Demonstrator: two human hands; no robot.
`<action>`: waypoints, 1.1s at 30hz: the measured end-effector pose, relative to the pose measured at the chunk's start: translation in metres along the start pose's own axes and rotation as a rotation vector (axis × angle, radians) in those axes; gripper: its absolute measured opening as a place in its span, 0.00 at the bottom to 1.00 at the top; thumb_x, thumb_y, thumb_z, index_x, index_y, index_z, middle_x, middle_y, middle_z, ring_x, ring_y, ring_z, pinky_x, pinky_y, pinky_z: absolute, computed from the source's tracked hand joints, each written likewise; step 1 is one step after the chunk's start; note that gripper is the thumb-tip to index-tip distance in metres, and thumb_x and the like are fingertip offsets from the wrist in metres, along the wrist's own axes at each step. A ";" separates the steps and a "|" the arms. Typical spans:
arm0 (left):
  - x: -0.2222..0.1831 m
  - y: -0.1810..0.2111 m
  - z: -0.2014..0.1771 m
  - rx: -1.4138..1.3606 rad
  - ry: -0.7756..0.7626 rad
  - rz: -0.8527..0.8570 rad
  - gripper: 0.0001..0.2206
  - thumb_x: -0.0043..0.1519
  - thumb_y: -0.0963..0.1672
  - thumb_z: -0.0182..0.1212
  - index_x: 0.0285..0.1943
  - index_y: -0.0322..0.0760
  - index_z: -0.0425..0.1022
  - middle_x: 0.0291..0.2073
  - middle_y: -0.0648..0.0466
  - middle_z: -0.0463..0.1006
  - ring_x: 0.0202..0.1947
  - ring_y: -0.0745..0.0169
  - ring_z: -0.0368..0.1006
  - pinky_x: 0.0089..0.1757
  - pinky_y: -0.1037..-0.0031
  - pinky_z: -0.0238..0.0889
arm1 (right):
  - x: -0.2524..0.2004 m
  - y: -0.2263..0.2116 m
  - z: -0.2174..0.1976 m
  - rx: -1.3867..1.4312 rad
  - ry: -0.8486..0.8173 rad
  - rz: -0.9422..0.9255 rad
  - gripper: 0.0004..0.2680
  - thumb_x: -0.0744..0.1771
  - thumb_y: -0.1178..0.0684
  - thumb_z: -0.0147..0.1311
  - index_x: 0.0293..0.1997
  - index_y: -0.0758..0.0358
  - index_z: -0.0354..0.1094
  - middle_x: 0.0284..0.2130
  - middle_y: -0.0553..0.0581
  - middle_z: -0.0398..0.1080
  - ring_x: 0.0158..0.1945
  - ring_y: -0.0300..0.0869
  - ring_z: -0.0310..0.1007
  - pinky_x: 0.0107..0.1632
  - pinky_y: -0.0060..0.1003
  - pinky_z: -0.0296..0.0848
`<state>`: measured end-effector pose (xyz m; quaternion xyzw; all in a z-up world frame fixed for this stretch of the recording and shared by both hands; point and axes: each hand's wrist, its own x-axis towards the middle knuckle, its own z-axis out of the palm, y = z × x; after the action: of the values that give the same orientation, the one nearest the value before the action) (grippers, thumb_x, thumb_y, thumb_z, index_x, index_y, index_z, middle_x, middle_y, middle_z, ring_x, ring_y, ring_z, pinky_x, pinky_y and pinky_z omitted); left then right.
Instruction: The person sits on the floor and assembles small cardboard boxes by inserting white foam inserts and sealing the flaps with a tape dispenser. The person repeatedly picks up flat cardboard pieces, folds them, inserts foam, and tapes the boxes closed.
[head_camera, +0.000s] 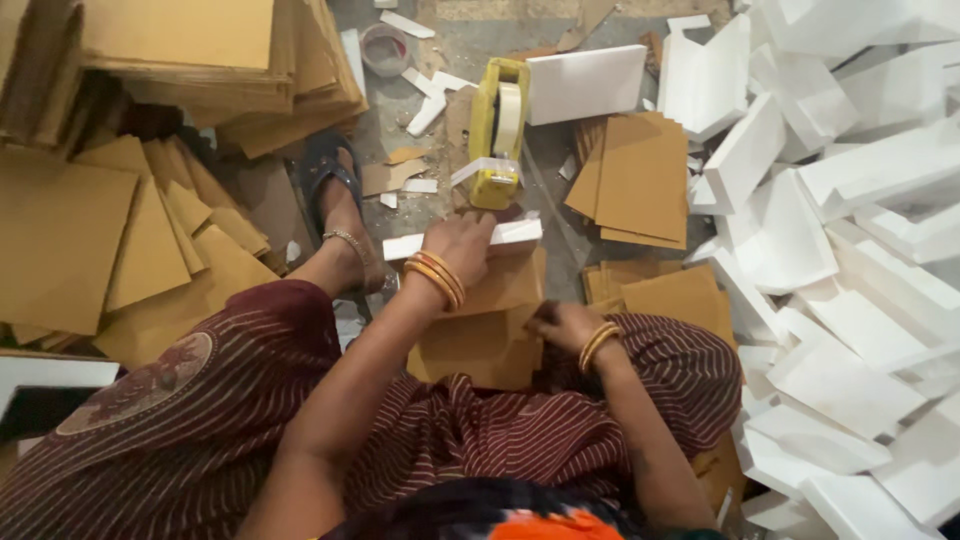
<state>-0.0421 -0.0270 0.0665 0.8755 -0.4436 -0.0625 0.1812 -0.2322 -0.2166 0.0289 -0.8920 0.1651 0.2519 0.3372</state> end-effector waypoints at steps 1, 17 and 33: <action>-0.003 -0.003 0.006 0.056 0.054 0.011 0.13 0.56 0.41 0.56 0.51 0.42 0.72 0.42 0.48 0.78 0.49 0.47 0.74 0.49 0.56 0.65 | 0.000 -0.003 -0.007 -0.077 0.011 0.084 0.18 0.66 0.36 0.55 0.48 0.63 0.75 0.44 0.63 0.78 0.46 0.51 0.78 0.53 0.47 0.74; -0.015 -0.023 0.031 0.180 0.250 0.153 0.16 0.61 0.43 0.51 0.57 0.35 0.71 0.40 0.51 0.74 0.44 0.54 0.70 0.46 0.64 0.60 | 0.165 -0.061 -0.085 0.815 0.363 -0.103 0.10 0.69 0.50 0.56 0.45 0.68 0.75 0.30 0.51 0.73 0.28 0.33 0.68 0.30 0.29 0.66; 0.001 -0.033 0.025 -0.013 0.229 0.139 0.10 0.57 0.42 0.56 0.47 0.38 0.72 0.42 0.48 0.76 0.48 0.49 0.72 0.47 0.60 0.61 | 0.113 0.012 0.041 1.202 0.226 -0.008 0.05 0.68 0.57 0.57 0.46 0.65 0.71 0.32 0.51 0.74 0.30 0.35 0.71 0.31 0.29 0.69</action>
<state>-0.0233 -0.0160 0.0314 0.8429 -0.4792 0.0476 0.2402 -0.1595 -0.2112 -0.0676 -0.5673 0.3096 0.0173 0.7629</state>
